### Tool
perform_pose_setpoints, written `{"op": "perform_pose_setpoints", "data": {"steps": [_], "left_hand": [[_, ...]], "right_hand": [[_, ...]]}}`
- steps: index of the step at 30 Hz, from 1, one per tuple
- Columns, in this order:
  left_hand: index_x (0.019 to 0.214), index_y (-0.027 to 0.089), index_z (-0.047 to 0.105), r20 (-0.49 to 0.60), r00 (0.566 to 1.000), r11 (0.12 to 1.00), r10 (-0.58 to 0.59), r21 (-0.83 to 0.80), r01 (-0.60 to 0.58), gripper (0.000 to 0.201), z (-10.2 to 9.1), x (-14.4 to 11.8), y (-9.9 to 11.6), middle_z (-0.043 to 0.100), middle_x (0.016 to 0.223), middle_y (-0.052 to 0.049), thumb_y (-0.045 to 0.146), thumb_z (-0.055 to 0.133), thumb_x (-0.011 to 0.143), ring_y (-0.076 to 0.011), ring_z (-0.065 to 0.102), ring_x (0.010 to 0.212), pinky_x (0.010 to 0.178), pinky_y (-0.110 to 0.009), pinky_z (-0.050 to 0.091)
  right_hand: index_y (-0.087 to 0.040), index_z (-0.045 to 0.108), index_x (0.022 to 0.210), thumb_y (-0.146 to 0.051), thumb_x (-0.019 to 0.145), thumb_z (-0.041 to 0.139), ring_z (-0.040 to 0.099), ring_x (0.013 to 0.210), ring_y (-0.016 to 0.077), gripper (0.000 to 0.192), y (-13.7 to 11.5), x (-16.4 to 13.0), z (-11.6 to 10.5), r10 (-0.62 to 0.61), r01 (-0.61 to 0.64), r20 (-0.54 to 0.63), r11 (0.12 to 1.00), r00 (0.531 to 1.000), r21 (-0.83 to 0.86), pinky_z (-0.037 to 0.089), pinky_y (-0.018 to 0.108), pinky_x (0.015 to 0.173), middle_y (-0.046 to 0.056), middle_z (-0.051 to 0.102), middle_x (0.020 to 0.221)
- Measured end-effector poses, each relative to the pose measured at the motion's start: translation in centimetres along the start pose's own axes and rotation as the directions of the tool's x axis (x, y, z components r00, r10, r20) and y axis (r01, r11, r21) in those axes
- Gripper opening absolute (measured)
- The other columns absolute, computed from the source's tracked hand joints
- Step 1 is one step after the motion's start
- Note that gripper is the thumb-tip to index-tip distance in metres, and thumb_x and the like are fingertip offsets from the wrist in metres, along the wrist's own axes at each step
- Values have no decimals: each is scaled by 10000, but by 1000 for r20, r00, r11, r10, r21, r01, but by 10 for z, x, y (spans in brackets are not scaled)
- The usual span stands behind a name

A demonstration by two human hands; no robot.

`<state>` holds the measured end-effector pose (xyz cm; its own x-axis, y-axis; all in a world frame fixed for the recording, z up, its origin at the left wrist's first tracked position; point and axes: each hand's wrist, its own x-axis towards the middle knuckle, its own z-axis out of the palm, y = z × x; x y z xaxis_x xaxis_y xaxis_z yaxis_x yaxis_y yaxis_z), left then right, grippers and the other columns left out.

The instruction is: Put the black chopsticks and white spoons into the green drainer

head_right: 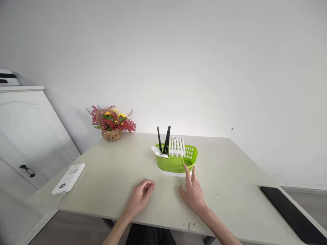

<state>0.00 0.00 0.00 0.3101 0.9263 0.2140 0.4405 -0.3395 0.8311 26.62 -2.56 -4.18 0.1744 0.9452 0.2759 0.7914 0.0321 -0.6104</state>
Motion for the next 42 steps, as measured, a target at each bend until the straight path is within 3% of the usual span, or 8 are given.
{"op": "perform_pose_setpoints", "data": {"steps": [3, 9, 14, 18, 22, 29, 35, 42], "left_hand": [[939, 209, 696, -3, 1000, 999, -4, -38, 4, 281, 0, -1, 2, 718, 840, -51, 418, 512, 979, -177, 623, 710, 660, -281, 491], [967, 216, 679, -170, 982, 988, -76, -147, 51, 370, -2, 3, -7, 733, 910, -66, 549, 517, 979, -187, 669, 771, 698, -292, 540], [1072, 206, 656, -444, 867, 960, -225, -254, 119, 463, -24, 39, -3, 734, 1154, -116, 633, 606, 900, -266, 691, 1087, 892, -363, 548], [1172, 212, 598, -476, 864, 968, -164, -247, 48, 432, -48, 95, 25, 670, 1315, -129, 560, 643, 918, -261, 608, 1273, 1060, -393, 478], [1308, 183, 497, -344, 928, 973, -142, -219, 68, 629, -59, 158, 56, 575, 1456, -197, 574, 725, 871, -268, 544, 1370, 1120, -378, 430], [1234, 166, 592, 80, 996, 997, -37, 70, 32, 664, -41, 224, 91, 739, 1182, -131, 721, 619, 871, -285, 670, 1147, 983, -333, 489], [1030, 178, 674, 157, 987, 996, 19, 87, -33, 505, -10, 246, 106, 775, 977, -92, 661, 557, 939, -270, 710, 910, 858, -357, 533], [908, 186, 619, 77, 997, 997, 10, -83, -4, 311, -13, 246, 96, 780, 895, -94, 472, 562, 1016, -228, 752, 744, 751, -341, 584]], "right_hand": [[-396, 26, 1666, -315, 903, 492, 521, 1409, 378, 899, 7, -1, -8, 5, -4, -19, 998, 1000, 58, 553, 522, 945, 140, 35, 1752], [-271, 79, 1661, -374, 944, 444, 193, 1590, 337, 811, 59, 7, -20, 54, -50, -116, 998, 992, 39, 381, 544, 1180, 160, 141, 1732], [-289, 149, 1651, -463, 1005, 368, 300, 1554, 348, 704, 72, 6, -18, 80, -86, -105, 995, 991, -56, 367, 550, 1195, 132, 179, 1730], [-310, 166, 1651, -466, 1024, 349, 370, 1522, 346, 672, 64, 3, -16, 31, -41, -82, 991, 996, -124, 353, 557, 1199, 123, 170, 1737], [-262, 215, 1645, -449, 1035, 318, 339, 1540, 325, 647, 62, 3, -14, 25, -37, -79, 986, 997, -165, 342, 523, 1210, 141, 190, 1729], [-228, 280, 1629, -439, 1041, 300, 330, 1545, 315, 625, 58, 5, -14, 40, -56, -85, 979, 996, -196, 346, 506, 1215, 141, 229, 1719], [-169, 332, 1596, -400, 1041, 284, 328, 1547, 285, 603, 56, 6, -16, 3, -23, -88, 972, 996, -234, 343, 499, 1220, 175, 300, 1685], [-164, 378, 1562, -384, 1035, 308, 361, 1529, 283, 575, 62, 6, -13, -42, 14, -111, 969, 993, -245, 360, 510, 1214, 184, 368, 1652]]}}
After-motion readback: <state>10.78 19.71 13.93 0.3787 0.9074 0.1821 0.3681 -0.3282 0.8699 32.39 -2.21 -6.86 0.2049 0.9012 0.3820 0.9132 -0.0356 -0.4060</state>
